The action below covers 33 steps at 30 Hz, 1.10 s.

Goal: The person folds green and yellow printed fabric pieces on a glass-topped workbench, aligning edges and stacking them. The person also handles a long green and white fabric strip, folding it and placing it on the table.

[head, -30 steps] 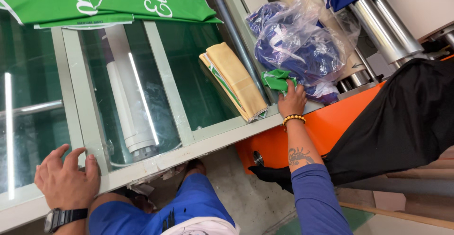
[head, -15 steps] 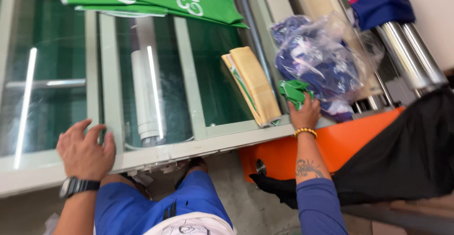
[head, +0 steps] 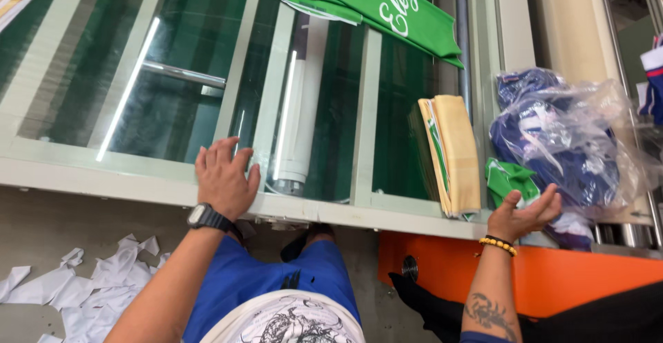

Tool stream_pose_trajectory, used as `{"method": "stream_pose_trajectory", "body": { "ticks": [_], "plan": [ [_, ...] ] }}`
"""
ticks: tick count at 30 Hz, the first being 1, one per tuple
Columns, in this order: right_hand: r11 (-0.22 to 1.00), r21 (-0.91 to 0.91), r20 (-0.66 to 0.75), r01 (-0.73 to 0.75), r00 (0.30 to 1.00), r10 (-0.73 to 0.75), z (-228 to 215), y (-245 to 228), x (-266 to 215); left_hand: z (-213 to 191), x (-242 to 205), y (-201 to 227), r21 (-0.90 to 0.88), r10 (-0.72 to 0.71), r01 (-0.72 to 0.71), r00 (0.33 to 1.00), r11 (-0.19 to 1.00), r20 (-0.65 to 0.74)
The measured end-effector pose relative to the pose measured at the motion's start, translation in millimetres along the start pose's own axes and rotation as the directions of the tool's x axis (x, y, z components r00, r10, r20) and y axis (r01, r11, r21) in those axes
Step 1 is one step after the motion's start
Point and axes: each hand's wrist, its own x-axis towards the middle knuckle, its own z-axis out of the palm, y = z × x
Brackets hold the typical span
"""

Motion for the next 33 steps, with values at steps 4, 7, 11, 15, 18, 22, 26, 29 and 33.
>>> {"method": "stream_pose_trajectory", "body": {
  "ticks": [4,7,11,15,18,22,26,29,33],
  "plan": [
    [0.962,0.224,-0.036,0.158,0.987,-0.154,35,-104,43,-2,0,0,-0.026,0.018,-0.018,1.0,1.0,-0.019],
    [0.885,0.404,0.085,0.232,0.954,-0.289,87,-189,72,-4,0,1,-0.035,0.045,-0.046,0.999,0.998,-0.002],
    [0.821,0.536,0.255,0.198,0.889,-0.381,198,-290,112,-10,8,2,-0.109,0.023,-0.017,0.998,0.994,0.055],
    [0.883,0.419,0.45,0.21,0.797,-0.403,301,-349,142,-4,7,-5,-0.202,-0.031,0.048,0.996,0.978,0.084],
    [0.92,0.245,0.493,0.306,0.778,-0.39,357,-376,157,8,4,-10,-0.264,-0.042,0.068,0.994,0.962,0.101],
    [0.894,0.161,0.597,0.419,0.68,-0.426,392,-400,166,12,2,-20,-0.357,-0.067,0.109,0.989,0.928,0.129],
    [0.873,0.133,0.628,0.468,0.642,-0.44,396,-394,159,-4,5,-45,-0.487,-0.051,0.183,0.961,0.854,0.271],
    [0.873,0.11,0.615,0.475,0.658,-0.435,411,-395,158,-25,17,-70,-0.543,-0.047,0.18,0.967,0.82,0.249],
    [0.866,0.157,0.584,0.476,0.662,-0.47,407,-390,152,-59,46,-109,-0.451,-0.017,0.06,0.995,0.89,0.099]
  ]
}}
